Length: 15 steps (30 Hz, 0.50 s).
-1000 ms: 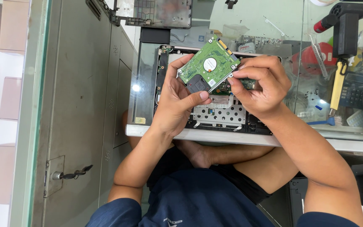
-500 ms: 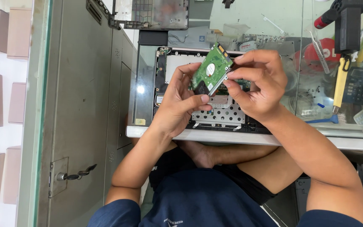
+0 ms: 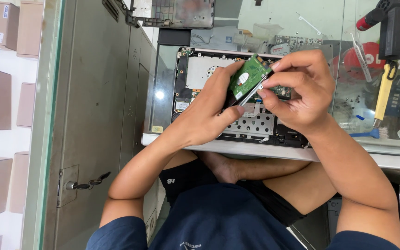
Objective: Removing a hard drive from its bracket and attempting to install it into a laptop chassis.
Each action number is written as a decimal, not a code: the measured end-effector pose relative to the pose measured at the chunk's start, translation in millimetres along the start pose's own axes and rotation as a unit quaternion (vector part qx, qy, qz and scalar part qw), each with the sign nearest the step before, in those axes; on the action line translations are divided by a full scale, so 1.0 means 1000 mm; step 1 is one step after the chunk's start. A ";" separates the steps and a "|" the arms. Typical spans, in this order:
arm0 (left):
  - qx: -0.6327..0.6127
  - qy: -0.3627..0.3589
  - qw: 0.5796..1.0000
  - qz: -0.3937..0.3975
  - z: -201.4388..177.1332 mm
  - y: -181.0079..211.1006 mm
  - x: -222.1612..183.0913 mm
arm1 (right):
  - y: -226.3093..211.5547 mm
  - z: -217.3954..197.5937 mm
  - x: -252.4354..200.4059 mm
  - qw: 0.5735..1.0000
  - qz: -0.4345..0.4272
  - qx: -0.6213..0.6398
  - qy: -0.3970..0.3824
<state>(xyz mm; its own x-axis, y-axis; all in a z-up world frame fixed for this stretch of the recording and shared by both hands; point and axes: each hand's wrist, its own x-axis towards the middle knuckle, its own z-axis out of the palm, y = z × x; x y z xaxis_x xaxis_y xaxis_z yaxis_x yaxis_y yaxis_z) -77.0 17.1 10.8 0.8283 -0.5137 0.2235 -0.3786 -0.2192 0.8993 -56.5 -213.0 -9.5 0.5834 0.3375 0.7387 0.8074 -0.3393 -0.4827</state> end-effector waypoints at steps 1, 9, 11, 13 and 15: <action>0.036 0.004 0.999 -0.001 0.002 0.001 0.001 | 0.000 0.000 0.000 1.000 0.001 -0.010 0.005; 0.103 0.013 0.994 -0.025 0.010 -0.002 0.008 | -0.001 0.000 0.002 0.999 -0.020 -0.030 0.004; 0.070 -0.013 0.997 -0.025 0.006 -0.001 0.010 | -0.001 0.000 0.002 1.000 -0.007 -0.016 -0.001; 0.068 -0.017 0.997 -0.025 0.004 -0.002 0.010 | -0.001 0.000 0.003 1.000 -0.008 -0.017 0.001; 0.065 -0.020 0.997 -0.024 0.003 -0.004 0.010 | -0.001 0.000 0.003 1.000 -0.009 -0.018 0.002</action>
<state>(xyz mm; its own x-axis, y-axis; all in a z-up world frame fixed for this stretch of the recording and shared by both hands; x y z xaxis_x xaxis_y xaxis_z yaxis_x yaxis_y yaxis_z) -68.4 9.8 8.5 0.8306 -0.5321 0.1639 -0.3915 -0.3490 0.8514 -55.6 -212.0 -6.5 0.5687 0.3402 0.7489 0.8138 -0.3653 -0.4520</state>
